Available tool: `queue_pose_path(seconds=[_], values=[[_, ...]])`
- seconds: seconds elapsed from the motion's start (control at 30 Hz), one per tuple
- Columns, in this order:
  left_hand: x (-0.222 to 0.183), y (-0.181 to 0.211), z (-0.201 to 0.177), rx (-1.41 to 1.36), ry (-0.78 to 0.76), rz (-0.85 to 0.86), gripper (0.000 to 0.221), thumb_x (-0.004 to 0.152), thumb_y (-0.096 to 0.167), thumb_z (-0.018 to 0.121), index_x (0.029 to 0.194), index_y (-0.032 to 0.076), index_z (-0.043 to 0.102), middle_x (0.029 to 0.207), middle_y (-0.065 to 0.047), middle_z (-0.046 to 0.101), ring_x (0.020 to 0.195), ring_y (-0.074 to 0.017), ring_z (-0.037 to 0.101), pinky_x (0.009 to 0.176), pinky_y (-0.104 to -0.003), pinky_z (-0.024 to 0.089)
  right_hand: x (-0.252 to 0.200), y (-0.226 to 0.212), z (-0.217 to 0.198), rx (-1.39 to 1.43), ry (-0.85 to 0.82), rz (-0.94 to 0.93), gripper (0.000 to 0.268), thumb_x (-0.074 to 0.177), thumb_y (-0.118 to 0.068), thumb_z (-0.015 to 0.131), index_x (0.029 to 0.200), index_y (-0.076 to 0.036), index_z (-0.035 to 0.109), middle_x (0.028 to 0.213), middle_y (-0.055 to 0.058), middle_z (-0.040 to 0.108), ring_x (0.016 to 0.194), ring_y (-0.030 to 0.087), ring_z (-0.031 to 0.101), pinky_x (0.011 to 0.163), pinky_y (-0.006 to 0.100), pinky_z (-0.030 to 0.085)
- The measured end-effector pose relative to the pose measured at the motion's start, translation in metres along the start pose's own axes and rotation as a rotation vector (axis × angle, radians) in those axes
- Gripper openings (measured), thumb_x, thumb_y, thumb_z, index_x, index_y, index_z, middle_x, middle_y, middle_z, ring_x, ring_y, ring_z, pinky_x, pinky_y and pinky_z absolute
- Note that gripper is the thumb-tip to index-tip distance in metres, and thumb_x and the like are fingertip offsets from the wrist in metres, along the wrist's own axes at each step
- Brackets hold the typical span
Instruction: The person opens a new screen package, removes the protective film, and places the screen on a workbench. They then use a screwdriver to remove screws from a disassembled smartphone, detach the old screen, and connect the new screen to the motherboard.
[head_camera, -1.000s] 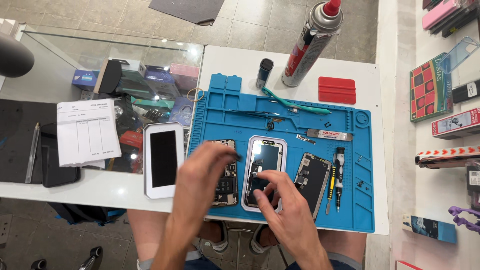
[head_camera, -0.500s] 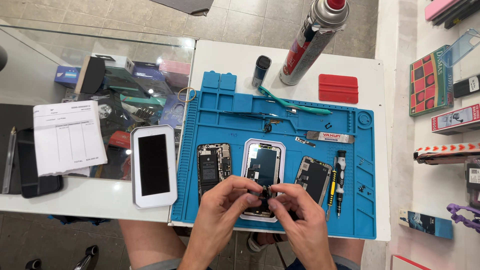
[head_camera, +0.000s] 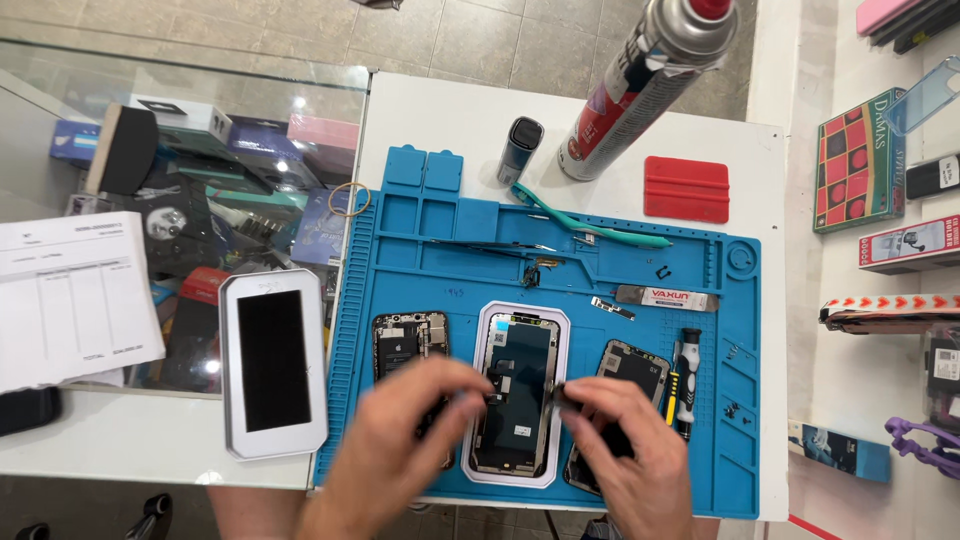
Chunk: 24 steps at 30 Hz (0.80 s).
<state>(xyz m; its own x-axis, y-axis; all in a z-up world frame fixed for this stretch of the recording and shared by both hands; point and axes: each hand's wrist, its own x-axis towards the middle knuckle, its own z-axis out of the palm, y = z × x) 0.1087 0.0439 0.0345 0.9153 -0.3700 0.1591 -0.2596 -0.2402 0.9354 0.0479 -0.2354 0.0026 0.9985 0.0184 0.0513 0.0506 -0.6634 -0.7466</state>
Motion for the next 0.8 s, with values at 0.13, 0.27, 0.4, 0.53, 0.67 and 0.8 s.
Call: queue_pose_path(seconds=[0.13,0.27,0.4,0.53,0.67,0.8], values=[[0.049,-0.018,-0.021,0.206,0.047,0.197,0.011,0.114,0.012,0.067,0.114,0.003,0.073,0.107,-0.011,0.083,0.096,-0.0247,0.080,0.090,-0.039,0.066,0.026,0.003,-0.005,-0.092,0.008,-0.178,0.036,0.097,-0.010,0.083,0.133,-0.007,0.076,0.135,0.016,0.083,0.127,0.027,0.081,0.119,0.040,0.065],[0.099,-0.033,-0.037,0.274,-0.059,0.342,0.009,0.116,0.013,0.069,0.113,0.004,0.071,0.103,-0.009,0.080,0.089,-0.0225,0.076,0.081,-0.038,0.062,0.049,-0.010,-0.012,-0.041,0.086,-0.156,0.028,0.097,-0.004,0.085,0.124,-0.006,0.079,0.129,0.014,0.085,0.121,0.024,0.083,0.115,0.036,0.067],[0.127,-0.032,-0.046,0.043,-0.255,0.151,0.026,0.117,0.031,0.061,0.118,0.011,0.076,0.107,-0.002,0.081,0.092,-0.0163,0.076,0.078,-0.032,0.059,0.060,-0.019,-0.013,0.036,0.115,-0.049,0.025,0.100,0.000,0.081,0.124,-0.005,0.079,0.130,0.014,0.084,0.124,0.024,0.083,0.108,0.034,0.070],[0.130,-0.041,-0.038,-0.035,-0.328,0.099,0.030,0.110,0.039,0.070,0.128,0.014,0.073,0.116,0.002,0.083,0.099,-0.0133,0.078,0.084,-0.031,0.059,0.070,-0.021,-0.004,0.129,0.111,-0.104,0.031,0.099,0.000,0.082,0.129,-0.003,0.074,0.130,0.017,0.083,0.126,0.027,0.083,0.117,0.036,0.068],[0.129,-0.038,-0.036,-0.063,-0.434,0.064,0.043,0.107,0.049,0.067,0.131,0.013,0.073,0.117,-0.001,0.084,0.101,-0.0160,0.079,0.085,-0.033,0.061,0.090,-0.030,-0.002,0.008,0.062,-0.240,0.041,0.100,-0.005,0.087,0.138,-0.006,0.071,0.132,0.013,0.082,0.111,0.021,0.079,0.103,0.031,0.067],[0.129,-0.030,-0.032,-0.159,-0.439,-0.023,0.034,0.112,0.039,0.063,0.130,0.012,0.074,0.105,-0.001,0.086,0.094,-0.0130,0.082,0.079,-0.030,0.065,0.109,-0.039,-0.002,-0.062,0.052,-0.354,0.039,0.104,-0.006,0.087,0.140,-0.006,0.070,0.134,0.013,0.080,0.118,0.025,0.077,0.098,0.034,0.065]])
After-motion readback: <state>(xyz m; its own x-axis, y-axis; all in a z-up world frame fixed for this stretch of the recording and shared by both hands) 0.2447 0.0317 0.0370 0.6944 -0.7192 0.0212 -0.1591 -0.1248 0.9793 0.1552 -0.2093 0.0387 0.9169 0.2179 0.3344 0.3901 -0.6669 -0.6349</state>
